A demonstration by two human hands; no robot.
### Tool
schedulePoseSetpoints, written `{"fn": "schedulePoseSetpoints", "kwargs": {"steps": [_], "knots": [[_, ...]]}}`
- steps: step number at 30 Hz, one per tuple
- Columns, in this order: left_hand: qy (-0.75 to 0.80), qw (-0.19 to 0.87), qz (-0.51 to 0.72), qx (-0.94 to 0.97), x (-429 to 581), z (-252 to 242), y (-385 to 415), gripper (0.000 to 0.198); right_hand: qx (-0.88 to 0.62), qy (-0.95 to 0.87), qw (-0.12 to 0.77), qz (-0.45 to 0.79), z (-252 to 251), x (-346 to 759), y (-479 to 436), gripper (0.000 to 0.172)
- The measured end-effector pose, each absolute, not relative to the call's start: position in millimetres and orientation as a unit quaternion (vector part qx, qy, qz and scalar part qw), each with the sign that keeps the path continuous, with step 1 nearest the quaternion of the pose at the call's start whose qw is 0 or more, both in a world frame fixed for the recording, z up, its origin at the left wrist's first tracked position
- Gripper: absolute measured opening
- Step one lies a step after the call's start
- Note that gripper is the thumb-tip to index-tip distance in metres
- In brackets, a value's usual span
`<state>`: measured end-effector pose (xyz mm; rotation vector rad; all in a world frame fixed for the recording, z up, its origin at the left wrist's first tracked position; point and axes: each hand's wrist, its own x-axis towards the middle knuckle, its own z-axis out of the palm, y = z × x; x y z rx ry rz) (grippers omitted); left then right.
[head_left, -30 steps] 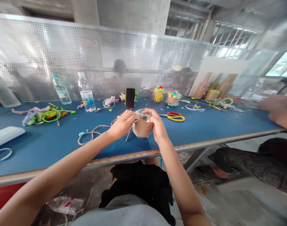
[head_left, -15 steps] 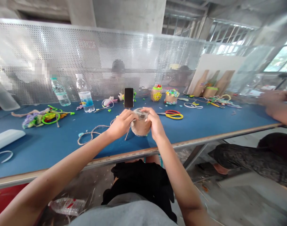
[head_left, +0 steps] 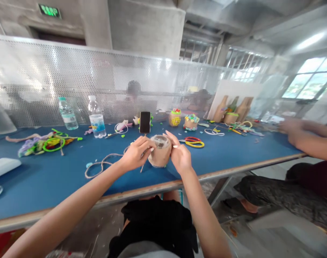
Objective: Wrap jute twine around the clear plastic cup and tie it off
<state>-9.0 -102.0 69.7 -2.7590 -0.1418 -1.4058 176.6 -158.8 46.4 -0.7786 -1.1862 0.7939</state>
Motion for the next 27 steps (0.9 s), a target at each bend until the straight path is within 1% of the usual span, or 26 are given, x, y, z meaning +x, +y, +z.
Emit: {"fn": "schedulePoseSetpoints", "kwargs": {"steps": [2, 5, 8, 11, 15, 21, 27], "knots": [[-0.064, -0.033, -0.472, -0.879, -10, 70, -103, 0.014, -0.388, -0.496, 0.702, 0.332, 45, 180, -157, 0.060], [-0.104, -0.072, -0.521, -0.844, -7, 66, -101, 0.013, -0.455, -0.483, 0.709, 0.238, 44, 174, -152, 0.057], [-0.155, -0.102, -0.541, -0.820, 0, 60, -94, 0.029, -0.488, -0.501, 0.694, 0.171, 44, 164, -149, 0.061], [-0.175, -0.175, -0.498, -0.831, 7, 56, -84, 0.046, -0.503, -0.502, 0.688, 0.148, 42, 157, -148, 0.061], [-0.164, -0.243, -0.436, -0.851, 10, 54, -76, 0.056, -0.521, -0.505, 0.675, 0.134, 38, 156, -147, 0.062], [-0.163, -0.230, -0.416, -0.865, 6, 52, -71, 0.061, -0.539, -0.490, 0.676, 0.113, 35, 153, -148, 0.062], [-0.183, -0.207, -0.394, -0.876, 5, 53, -71, 0.068, -0.525, -0.498, 0.684, 0.091, 34, 153, -149, 0.062]]}}
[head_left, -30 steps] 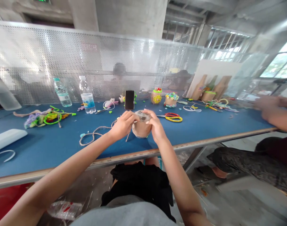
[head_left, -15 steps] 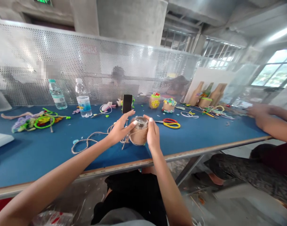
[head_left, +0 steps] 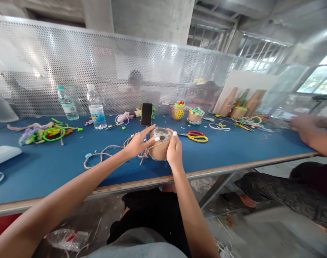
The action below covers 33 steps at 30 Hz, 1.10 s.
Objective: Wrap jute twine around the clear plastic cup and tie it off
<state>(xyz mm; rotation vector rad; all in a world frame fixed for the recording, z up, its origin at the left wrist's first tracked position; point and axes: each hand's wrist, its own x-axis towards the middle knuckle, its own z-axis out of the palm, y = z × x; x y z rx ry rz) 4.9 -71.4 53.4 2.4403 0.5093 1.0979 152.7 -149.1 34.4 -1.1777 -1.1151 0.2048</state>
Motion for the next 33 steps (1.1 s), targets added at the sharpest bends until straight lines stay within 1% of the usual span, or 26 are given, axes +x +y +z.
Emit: {"fn": "schedulePoseSetpoints", "kwargs": {"steps": [6, 11, 16, 20, 23, 26, 30, 32, 33], "knots": [[0.197, 0.189, 0.368, 0.889, 3, 58, -76, 0.072, -0.531, -0.491, 0.687, 0.059, 32, 154, -145, 0.063], [0.204, 0.166, 0.321, 0.910, -1, 71, -71, 0.067, -0.540, -0.498, 0.677, 0.053, 33, 153, -147, 0.062], [0.204, 0.132, 0.209, 0.947, -1, 110, -64, 0.067, -0.553, -0.516, 0.651, 0.068, 35, 158, -153, 0.060], [0.183, 0.108, 0.108, 0.971, 9, 145, -64, 0.053, -0.532, -0.576, 0.612, 0.102, 36, 178, -156, 0.053], [0.185, 0.103, 0.018, 0.977, 21, 167, -69, 0.051, -0.506, -0.657, 0.552, 0.086, 42, 201, -155, 0.054], [0.217, 0.049, -0.059, 0.973, 37, 184, -78, 0.055, -0.523, -0.713, 0.462, 0.073, 60, 219, -155, 0.055], [0.235, -0.023, -0.141, 0.961, 58, 198, -88, 0.063, -0.557, -0.764, 0.319, 0.061, 98, 225, -156, 0.052], [0.236, -0.045, -0.174, 0.955, 66, 202, -91, 0.060, -0.571, -0.783, 0.243, 0.048, 119, 221, -156, 0.050], [0.235, -0.049, -0.181, 0.954, 69, 203, -91, 0.057, -0.575, -0.792, 0.202, 0.044, 128, 218, -154, 0.046]]}}
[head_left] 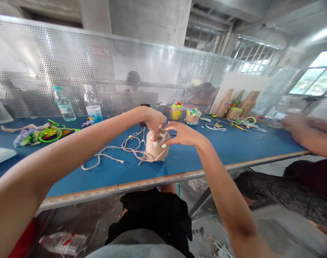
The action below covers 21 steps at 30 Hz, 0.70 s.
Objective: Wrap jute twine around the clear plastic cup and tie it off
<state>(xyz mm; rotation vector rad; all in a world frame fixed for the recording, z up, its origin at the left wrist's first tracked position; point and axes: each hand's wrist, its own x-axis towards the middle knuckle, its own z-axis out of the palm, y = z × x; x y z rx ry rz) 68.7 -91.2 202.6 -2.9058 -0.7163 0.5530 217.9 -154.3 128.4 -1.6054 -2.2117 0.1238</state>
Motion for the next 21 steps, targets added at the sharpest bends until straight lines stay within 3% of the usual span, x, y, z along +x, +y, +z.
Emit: {"fn": "schedulePoseSetpoints", "kwargs": {"steps": [2, 5, 10, 15, 21], "knots": [[-0.227, 0.038, 0.183, -0.956, 72, 203, -91, 0.053, -0.583, -0.801, 0.126, 0.046, 145, 211, -150, 0.040], [-0.200, -0.011, 0.187, -0.962, 73, 203, -87, 0.048, -0.610, -0.790, 0.045, 0.044, 163, 201, -142, 0.045], [-0.197, -0.041, 0.190, -0.961, 70, 200, -80, 0.056, -0.617, -0.786, -0.024, 0.027, 177, 191, -138, 0.044], [-0.226, -0.046, 0.178, -0.957, 72, 196, -79, 0.056, -0.601, -0.799, -0.017, 0.026, 176, 192, -139, 0.038], [-0.214, -0.119, 0.167, -0.955, 76, 192, -75, 0.044, -0.612, -0.786, 0.065, 0.054, 165, 202, -138, 0.047]]}}
